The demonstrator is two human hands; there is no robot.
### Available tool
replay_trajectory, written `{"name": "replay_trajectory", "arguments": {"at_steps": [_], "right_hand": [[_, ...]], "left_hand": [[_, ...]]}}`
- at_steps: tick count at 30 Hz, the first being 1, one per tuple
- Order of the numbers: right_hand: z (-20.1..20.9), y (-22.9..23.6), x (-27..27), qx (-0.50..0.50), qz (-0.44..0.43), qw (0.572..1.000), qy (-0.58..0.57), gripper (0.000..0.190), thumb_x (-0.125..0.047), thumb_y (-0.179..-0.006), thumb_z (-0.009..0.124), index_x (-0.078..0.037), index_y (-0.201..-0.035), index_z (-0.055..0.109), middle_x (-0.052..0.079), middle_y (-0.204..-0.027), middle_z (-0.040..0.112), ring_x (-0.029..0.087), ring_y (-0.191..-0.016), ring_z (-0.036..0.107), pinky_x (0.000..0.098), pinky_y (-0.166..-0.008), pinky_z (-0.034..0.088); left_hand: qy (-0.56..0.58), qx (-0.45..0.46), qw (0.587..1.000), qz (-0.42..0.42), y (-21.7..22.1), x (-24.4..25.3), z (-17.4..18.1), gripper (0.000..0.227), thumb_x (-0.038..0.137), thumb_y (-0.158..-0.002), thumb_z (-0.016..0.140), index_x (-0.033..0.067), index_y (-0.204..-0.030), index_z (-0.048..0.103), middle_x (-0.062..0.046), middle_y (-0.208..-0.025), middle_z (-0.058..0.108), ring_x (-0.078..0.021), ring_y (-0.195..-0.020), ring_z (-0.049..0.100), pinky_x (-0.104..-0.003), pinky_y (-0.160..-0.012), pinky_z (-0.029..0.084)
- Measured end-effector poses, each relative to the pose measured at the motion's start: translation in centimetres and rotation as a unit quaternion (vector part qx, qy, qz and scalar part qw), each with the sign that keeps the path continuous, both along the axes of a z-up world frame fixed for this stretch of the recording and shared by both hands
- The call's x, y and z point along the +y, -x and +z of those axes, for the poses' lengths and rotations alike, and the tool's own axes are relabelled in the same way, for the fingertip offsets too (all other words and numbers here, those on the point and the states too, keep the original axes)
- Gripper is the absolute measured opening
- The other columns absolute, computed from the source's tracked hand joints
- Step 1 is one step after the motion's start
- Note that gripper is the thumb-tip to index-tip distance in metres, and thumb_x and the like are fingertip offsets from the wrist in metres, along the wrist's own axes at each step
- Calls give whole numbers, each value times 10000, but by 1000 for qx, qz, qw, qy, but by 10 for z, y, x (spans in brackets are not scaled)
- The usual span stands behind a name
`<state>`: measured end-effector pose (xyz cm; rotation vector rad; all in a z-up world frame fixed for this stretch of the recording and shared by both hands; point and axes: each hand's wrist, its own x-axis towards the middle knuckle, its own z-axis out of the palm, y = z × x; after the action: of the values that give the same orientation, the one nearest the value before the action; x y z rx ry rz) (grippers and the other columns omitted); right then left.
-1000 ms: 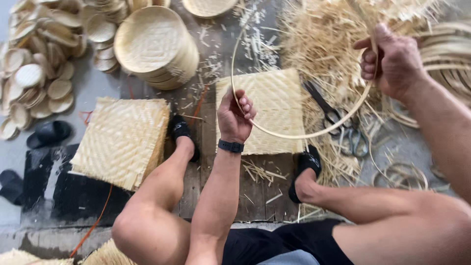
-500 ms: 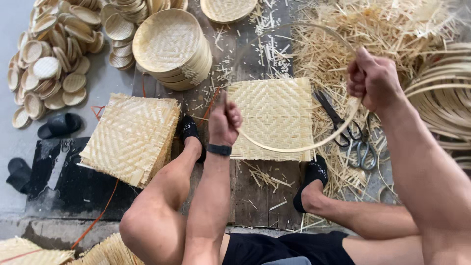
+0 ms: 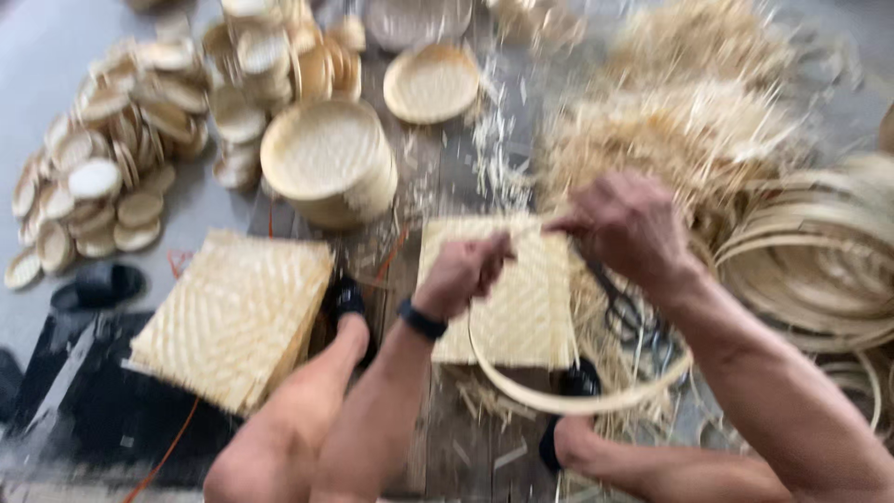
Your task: The person assembles a bamboo steamer base by placing a woven mat inside a circular wooden frame, securing it using a small mallet to tap the pieces into place, and trimming excess bamboo strips with large shears.
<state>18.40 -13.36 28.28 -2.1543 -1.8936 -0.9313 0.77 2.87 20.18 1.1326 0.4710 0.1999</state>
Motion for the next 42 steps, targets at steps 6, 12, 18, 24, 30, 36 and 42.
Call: {"name": "replay_trajectory", "arguments": {"at_steps": [6, 12, 18, 24, 30, 36, 42], "right_hand": [[-28, -2, 13, 79, 22, 996, -43, 702, -762, -894, 391, -142, -574, 468, -26, -506, 413, 114, -423, 357, 324, -382, 305], [-48, 16, 14, 195, -55, 976, -81, 691, -759, -903, 404, -148, -579, 405, -23, -459, 388, 123, -381, 312, 317, -366, 251], [-34, -32, -8, 319, -41, 946, -33, 452, -726, -982, 302, -431, -754, 558, -144, -599, 449, 52, -402, 343, 276, -306, 253], [-79, -31, 5, 333, -201, 910, -145, 750, -797, -966, 264, -185, -637, 546, -19, -501, 438, 96, -428, 347, 268, -384, 257], [-40, -28, -13, 391, -58, 901, -181, 684, -660, -1058, 379, -103, -889, 737, 43, -789, 700, 115, -628, 627, 325, -441, 524], [-37, -16, -33, 858, 3, 437, -270, 468, -386, -1069, 379, -64, -1353, 565, 65, -802, 656, 155, -684, 659, 325, -655, 584], [-90, -26, -40, 858, 72, 444, -247, 421, -332, -1136, 486, -30, -1413, 583, -48, -641, 371, 83, -556, 382, 251, -524, 357]], "left_hand": [[40, -75, 991, 99, -10, -25, -20, 436, 325, -1003, 653, 62, -663, 586, 18, -518, 478, -72, -382, 396, -254, -342, 281], [21, -128, 982, 137, -12, -21, -28, 461, 302, -1018, 655, 72, -628, 570, 29, -501, 451, -54, -377, 361, -240, -342, 268], [7, -145, 979, 144, -11, -21, -38, 453, 314, -1013, 631, 86, -623, 592, 13, -488, 479, -69, -351, 366, -261, -312, 266], [17, -224, 941, 253, -17, -25, -42, 490, 291, -1041, 649, 77, -604, 585, 21, -476, 477, -58, -346, 366, -249, -318, 258], [17, -174, 959, 221, -4, 3, -44, 434, 285, -1037, 613, 83, -653, 604, 16, -498, 499, -64, -353, 373, -253, -317, 248], [268, -397, 846, 235, 1, 38, -81, 504, 377, -1085, 475, 97, -682, 588, 14, -537, 542, -90, -433, 487, -268, -394, 376], [152, -199, 951, 179, 27, 60, -75, 429, 370, -1026, 518, -3, -960, 720, -42, -691, 644, -133, -553, 560, -274, -490, 454]]}}
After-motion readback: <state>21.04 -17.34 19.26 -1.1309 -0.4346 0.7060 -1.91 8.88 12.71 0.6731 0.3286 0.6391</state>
